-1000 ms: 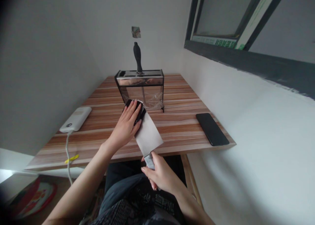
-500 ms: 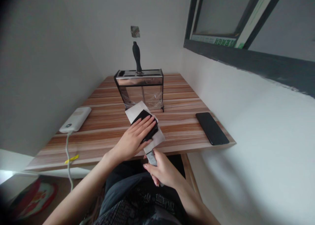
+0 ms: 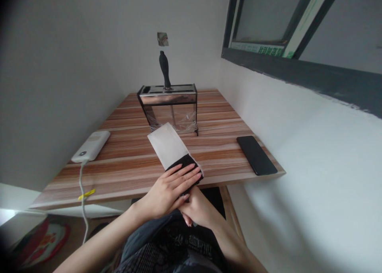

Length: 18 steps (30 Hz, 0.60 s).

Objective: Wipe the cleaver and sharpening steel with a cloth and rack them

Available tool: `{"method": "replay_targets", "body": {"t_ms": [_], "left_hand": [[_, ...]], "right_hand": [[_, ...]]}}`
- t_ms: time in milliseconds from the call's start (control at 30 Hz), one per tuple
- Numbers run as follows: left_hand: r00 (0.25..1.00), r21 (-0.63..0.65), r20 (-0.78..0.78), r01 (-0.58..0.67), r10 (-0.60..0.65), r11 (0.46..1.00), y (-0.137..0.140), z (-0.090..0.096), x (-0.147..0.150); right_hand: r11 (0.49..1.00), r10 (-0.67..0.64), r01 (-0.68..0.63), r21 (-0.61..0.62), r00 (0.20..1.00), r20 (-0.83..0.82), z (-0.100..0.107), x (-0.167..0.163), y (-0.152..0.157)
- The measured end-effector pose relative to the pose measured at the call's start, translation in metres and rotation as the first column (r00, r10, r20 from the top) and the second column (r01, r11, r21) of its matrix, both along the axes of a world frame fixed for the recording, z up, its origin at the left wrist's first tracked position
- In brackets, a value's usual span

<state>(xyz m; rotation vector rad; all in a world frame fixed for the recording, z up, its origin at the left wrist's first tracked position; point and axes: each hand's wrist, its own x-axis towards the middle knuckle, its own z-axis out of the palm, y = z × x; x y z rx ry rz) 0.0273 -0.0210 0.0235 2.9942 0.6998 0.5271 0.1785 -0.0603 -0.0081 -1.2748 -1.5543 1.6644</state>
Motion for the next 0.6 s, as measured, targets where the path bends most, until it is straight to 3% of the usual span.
{"method": "replay_targets", "body": {"t_ms": [300, 600], "left_hand": [[0.998, 0.029, -0.032, -0.048, 0.049, 0.998, 0.013, 0.001, -0.006], [0.966, 0.048, 0.040, -0.258, 0.256, 0.965, 0.039, 0.004, -0.012]], "right_hand": [[1.000, 0.026, -0.026, -0.011, 0.999, 0.025, 0.002, -0.001, 0.002], [1.000, 0.017, -0.016, 0.005, 1.000, -0.027, 0.000, -0.002, -0.004]]}}
